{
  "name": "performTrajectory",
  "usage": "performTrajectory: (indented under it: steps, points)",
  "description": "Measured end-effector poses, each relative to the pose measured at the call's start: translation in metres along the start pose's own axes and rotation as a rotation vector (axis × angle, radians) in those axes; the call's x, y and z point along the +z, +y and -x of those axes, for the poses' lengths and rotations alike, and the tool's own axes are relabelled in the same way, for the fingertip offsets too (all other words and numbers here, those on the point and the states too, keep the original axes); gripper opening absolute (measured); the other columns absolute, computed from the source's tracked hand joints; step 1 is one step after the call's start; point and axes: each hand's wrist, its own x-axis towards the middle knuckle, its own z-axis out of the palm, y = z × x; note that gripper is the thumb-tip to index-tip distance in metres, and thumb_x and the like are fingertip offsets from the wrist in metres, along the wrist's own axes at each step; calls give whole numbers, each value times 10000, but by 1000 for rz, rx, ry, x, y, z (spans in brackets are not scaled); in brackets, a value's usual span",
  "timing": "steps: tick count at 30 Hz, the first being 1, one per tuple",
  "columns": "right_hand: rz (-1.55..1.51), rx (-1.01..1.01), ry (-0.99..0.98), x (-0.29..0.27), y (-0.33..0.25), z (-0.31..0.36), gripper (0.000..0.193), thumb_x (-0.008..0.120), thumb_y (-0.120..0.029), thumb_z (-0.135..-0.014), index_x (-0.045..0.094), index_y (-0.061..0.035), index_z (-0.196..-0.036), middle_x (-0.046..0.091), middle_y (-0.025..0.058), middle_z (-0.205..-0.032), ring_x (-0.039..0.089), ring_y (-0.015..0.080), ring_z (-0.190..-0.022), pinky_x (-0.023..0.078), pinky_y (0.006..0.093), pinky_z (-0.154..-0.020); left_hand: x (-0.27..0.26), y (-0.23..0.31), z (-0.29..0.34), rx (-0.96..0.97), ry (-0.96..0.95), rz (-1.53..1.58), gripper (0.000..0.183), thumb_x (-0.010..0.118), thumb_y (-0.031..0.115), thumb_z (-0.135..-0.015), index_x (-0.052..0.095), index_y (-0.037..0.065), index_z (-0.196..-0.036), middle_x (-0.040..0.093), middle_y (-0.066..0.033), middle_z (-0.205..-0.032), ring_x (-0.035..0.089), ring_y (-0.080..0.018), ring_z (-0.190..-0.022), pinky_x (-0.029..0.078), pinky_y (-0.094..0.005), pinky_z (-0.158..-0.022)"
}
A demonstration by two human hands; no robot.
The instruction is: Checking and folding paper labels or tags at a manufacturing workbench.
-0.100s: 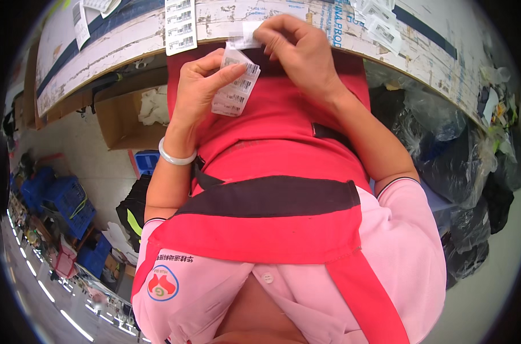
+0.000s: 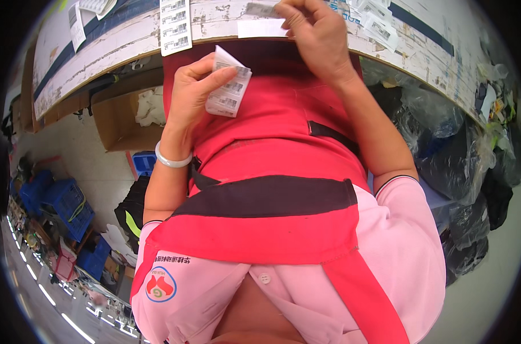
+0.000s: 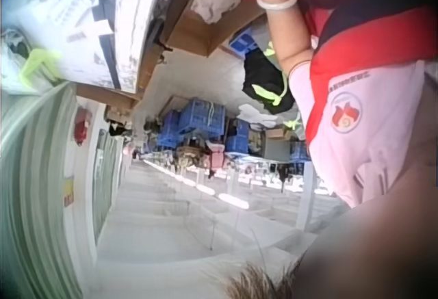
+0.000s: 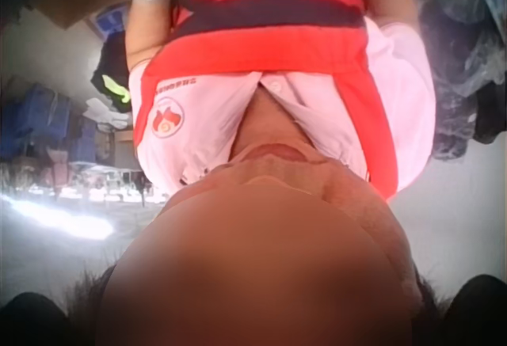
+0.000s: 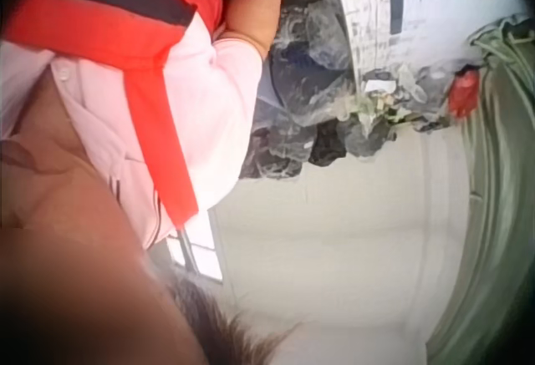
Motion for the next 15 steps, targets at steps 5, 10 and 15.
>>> performTrajectory:
  steps: [5, 10, 15]
  points:
    - [-90, 186, -135, -16, -7, -13, 95, 578, -109, -937, 607, -22, -911, 584, -4, -718, 540, 48, -603, 457, 180, -547, -14, -8, 6, -92, 136, 115, 159, 710, 92, -841, 701, -11, -961, 685, -35, -840, 625, -79, -708, 491, -206, -634]
    - [-57, 243, -241, -12, -12, -15, 103, 586, -110, -929, 610, -12, -905, 595, 8, -720, 557, 61, -587, 468, 184, -530, -18, -13, 4, -108, 120, 129, 168, 708, 107, -848, 698, -5, -973, 694, -54, -839, 638, -89, -706, 510, -216, -634]
    - [57, 287, -329, -9, 5, -14, 189, 635, -173, -915, 651, -2, -994, 636, 21, -786, 590, 57, -657, 501, 189, -576, -15, -10, 2, -109, 133, 138, 188, 708, 114, -850, 691, -11, -989, 696, -61, -859, 642, -94, -714, 514, -222, -639]
